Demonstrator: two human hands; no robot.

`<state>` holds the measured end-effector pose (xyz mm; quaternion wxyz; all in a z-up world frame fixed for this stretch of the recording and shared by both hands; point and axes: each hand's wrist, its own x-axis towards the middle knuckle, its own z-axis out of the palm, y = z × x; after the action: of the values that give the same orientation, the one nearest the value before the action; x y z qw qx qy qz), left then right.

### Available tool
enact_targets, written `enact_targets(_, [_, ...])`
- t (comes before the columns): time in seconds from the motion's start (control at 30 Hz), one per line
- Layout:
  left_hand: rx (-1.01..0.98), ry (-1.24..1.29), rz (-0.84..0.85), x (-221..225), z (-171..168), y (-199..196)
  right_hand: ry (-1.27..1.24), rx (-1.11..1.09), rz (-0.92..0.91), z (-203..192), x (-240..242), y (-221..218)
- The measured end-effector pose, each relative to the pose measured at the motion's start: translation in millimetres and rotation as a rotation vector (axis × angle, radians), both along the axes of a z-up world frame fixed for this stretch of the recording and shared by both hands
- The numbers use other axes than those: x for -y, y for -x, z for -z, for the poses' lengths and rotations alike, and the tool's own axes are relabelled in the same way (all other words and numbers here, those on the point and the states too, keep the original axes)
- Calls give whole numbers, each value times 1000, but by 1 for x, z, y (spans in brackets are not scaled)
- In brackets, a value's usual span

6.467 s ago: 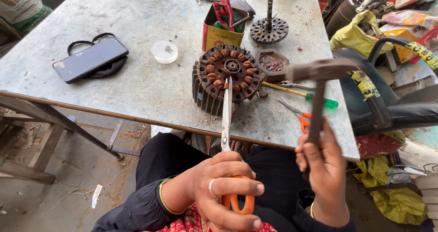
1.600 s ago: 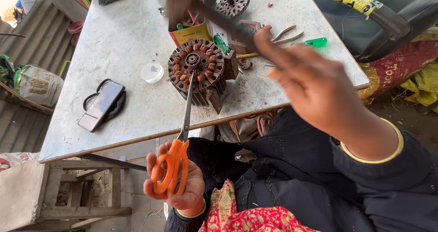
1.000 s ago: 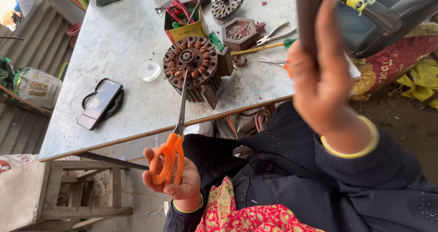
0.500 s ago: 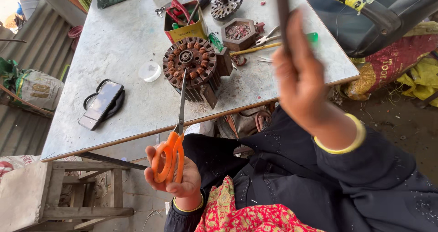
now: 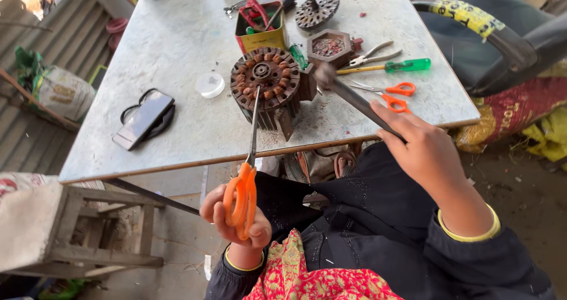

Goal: The person uses orange-handled shears to cut copper windings on a stator assembly. They repeatedly strike the shears with a hammer to force the blades through the metal coils, then rotate the stator to access different sections.

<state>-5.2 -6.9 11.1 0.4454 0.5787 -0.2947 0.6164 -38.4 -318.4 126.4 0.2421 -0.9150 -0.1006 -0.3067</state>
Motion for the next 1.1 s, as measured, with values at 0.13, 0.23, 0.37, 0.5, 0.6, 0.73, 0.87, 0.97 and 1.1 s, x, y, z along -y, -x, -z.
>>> enact_targets(0.13, [-72, -65, 86, 18, 6, 15, 238, -139, 190, 31, 14, -8])
enact_targets(0.23, [-32, -188, 43, 31, 3, 20, 319, -145, 210, 42, 15, -27])
enact_targets(0.37, [-74, -332, 162, 32, -10, 28, 274, 55, 30, 35, 7, -38])
enact_targets(0.5, [-91, -390, 260, 34, -28, 28, -506, -295, -647, 38, -15, -18])
enact_targets(0.6, [-144, -459, 350, 35, -41, 30, -1039, -819, -930, 49, -34, 0])
enact_targets(0.73, [-218, -550, 374, 31, -65, 33, -1406, -1073, -905, 30, -43, 4])
enact_targets(0.87, [-218, -579, 427, 27, -89, 30, -1461, -1210, -858, -7, -43, 12])
enact_targets(0.97, [-187, -574, 473, 23, -103, 17, -1481, -1257, -888, -19, -49, 16])
enact_targets(1.1, [-278, -556, 384, 16, -115, -21, -1431, -1287, -920, -12, -51, 11])
